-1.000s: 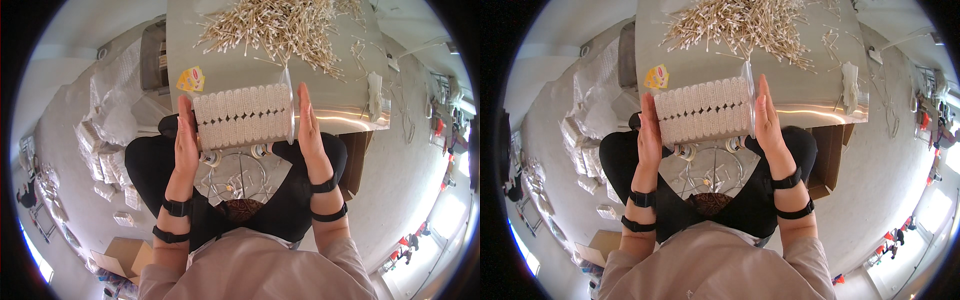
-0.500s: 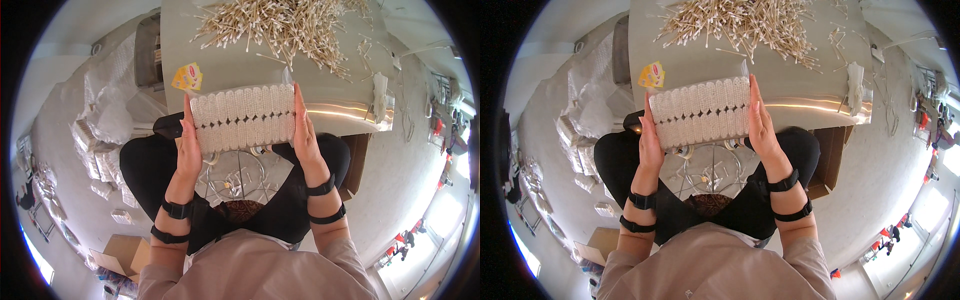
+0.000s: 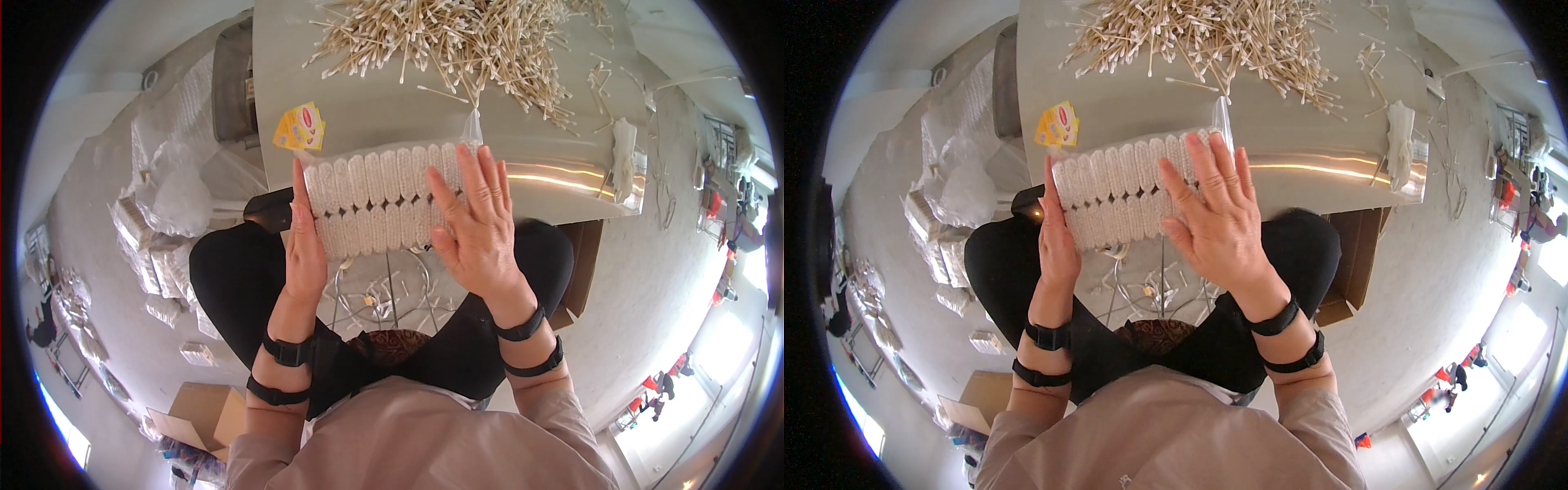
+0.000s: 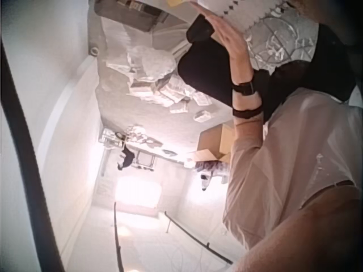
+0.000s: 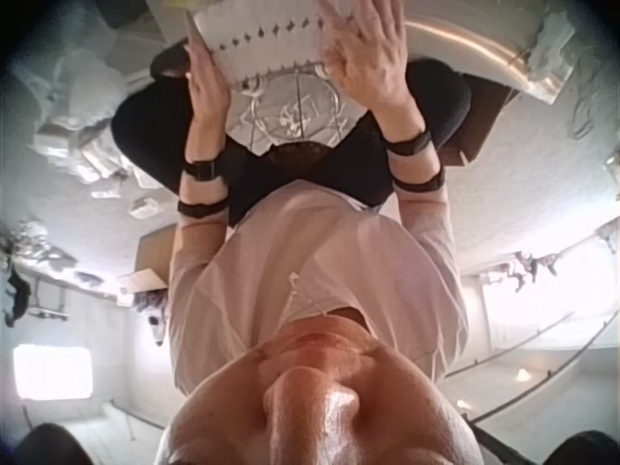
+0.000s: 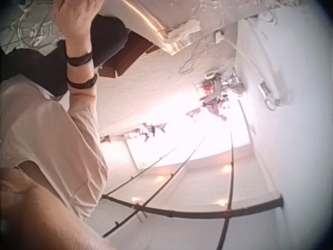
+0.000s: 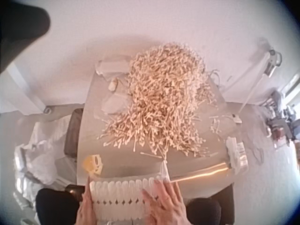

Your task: The person packs cotton swabs into a plastic bag, seals it, and places it into a bin. They then separate a small plastic bag from a stack and insert a yellow packet into it.

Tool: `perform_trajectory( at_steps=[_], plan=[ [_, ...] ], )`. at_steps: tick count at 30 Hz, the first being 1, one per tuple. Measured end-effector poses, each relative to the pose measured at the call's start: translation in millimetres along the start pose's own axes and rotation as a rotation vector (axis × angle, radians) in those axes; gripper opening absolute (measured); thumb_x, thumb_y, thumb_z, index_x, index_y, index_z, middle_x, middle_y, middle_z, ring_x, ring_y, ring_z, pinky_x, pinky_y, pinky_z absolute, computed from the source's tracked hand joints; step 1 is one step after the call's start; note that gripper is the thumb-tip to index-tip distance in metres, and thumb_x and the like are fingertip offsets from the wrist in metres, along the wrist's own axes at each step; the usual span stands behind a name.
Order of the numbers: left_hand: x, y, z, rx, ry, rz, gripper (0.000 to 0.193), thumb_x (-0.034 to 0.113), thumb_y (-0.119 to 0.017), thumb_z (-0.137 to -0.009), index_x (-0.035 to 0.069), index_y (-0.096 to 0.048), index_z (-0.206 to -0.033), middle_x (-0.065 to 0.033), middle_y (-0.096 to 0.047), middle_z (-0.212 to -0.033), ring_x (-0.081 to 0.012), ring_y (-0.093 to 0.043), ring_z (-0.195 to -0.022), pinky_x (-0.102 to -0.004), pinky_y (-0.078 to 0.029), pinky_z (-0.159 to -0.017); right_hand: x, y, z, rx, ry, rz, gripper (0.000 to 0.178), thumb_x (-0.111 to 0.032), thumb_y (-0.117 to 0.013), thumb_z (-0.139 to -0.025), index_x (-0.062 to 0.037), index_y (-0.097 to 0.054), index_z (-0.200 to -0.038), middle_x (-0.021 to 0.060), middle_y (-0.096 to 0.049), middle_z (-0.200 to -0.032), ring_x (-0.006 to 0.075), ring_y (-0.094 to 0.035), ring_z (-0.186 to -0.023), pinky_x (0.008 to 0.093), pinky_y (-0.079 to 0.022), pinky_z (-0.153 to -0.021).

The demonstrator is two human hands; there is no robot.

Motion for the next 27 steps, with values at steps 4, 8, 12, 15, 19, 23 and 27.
perform_trajectory(
  at_steps=[4, 8, 12, 15, 19, 23, 27],
  plan=[
    [9, -3, -1, 0.028, -0.028, -0.124, 0.058, 0.04, -0.008, -0.103, 0.006, -0.012, -0.151, -0.0118, -0.03, -0.149, -0.0204, -0.029, -0.136, -0.0322, -0.018, -0.112, -4, -8, -3, -0.071, -0.024, 0.124, 0.048, -0.033, -0.058, -0.087, -0.017, -0.055, -0.132, 0.0125, -0.034, -0.148, 0.0331, -0.029, -0.138, 0.0511, -0.021, -0.112],
    [13, -2, 0, -0.016, -0.013, -0.123, 0.061, 0.041, -0.012, -0.103, 0.002, -0.006, -0.15, -0.0136, -0.026, -0.151, -0.0208, -0.027, -0.137, -0.0312, -0.017, -0.112, -7, -10, -2, -0.119, -0.027, 0.196, 0.049, -0.031, -0.062, -0.085, -0.016, -0.056, -0.131, 0.0129, -0.036, -0.147, 0.0332, -0.03, -0.138, 0.0518, -0.022, -0.111],
    [8, -2, -2, -0.019, -0.037, -0.081, 0.061, 0.04, -0.012, -0.103, 0.001, -0.006, -0.15, -0.014, -0.024, -0.151, -0.0214, -0.026, -0.137, -0.0314, -0.016, -0.113, -6, -13, 1, -0.07, -0.039, 0.176, 0.05, -0.028, -0.062, -0.083, -0.0145, -0.056, -0.13, 0.0138, -0.037, -0.146, 0.035, -0.031, -0.137, 0.0532, -0.022, -0.111],
    [5, 1, 0, -0.013, -0.033, -0.059, 0.061, 0.04, -0.012, -0.103, 0.0, -0.006, -0.15, -0.0143, -0.023, -0.152, -0.0219, -0.025, -0.138, -0.0315, -0.015, -0.113, -10, -3, -10, -0.037, -0.044, 0.162, 0.051, -0.03, -0.062, -0.083, -0.0138, -0.055, -0.131, 0.0139, -0.038, -0.145, 0.035, -0.032, -0.136, 0.054, -0.023, -0.11],
    [4, 2, 0, 0.006, -0.069, -0.131, 0.062, 0.043, -0.008, -0.102, 0.004, -0.009, -0.15, -0.0127, -0.028, -0.15, -0.0206, -0.029, -0.136, -0.0321, -0.019, -0.112, -9, -10, -12, -0.08, -0.013, 0.281, 0.055, -0.033, -0.065, -0.081, -0.0138, -0.054, -0.131, 0.0141, -0.037, -0.145, 0.0339, -0.032, -0.136, 0.0549, -0.025, -0.109],
    [21, -9, -2, 0.015, -0.014, -0.168, 0.062, 0.043, -0.008, -0.102, 0.002, -0.009, -0.15, -0.0129, -0.027, -0.151, -0.0204, -0.028, -0.137, -0.0318, -0.018, -0.112, -11, -12, -9, -0.084, -0.026, 0.311, 0.055, -0.034, -0.066, -0.08, -0.0135, -0.056, -0.13, 0.0141, -0.038, -0.144, 0.0343, -0.032, -0.136, 0.0549, -0.024, -0.109],
    [18, -6, 0, 0.038, -0.023, -0.112, 0.062, 0.043, -0.008, -0.102, 0.002, -0.009, -0.15, -0.0129, -0.026, -0.151, -0.0205, -0.027, -0.137, -0.0318, -0.018, -0.112, -17, -4, -6, -0.085, -0.055, 0.229, 0.055, -0.033, -0.067, -0.078, -0.0134, -0.056, -0.128, 0.0125, -0.038, -0.145, 0.0337, -0.031, -0.137, 0.0545, -0.023, -0.11]
  ],
)
Point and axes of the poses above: each hand's wrist, its own z-axis away from the middle knuckle, its own y-axis out of the back of the hand, x = y × z, the point moved 7 cm from there along -z, towards the middle knuckle
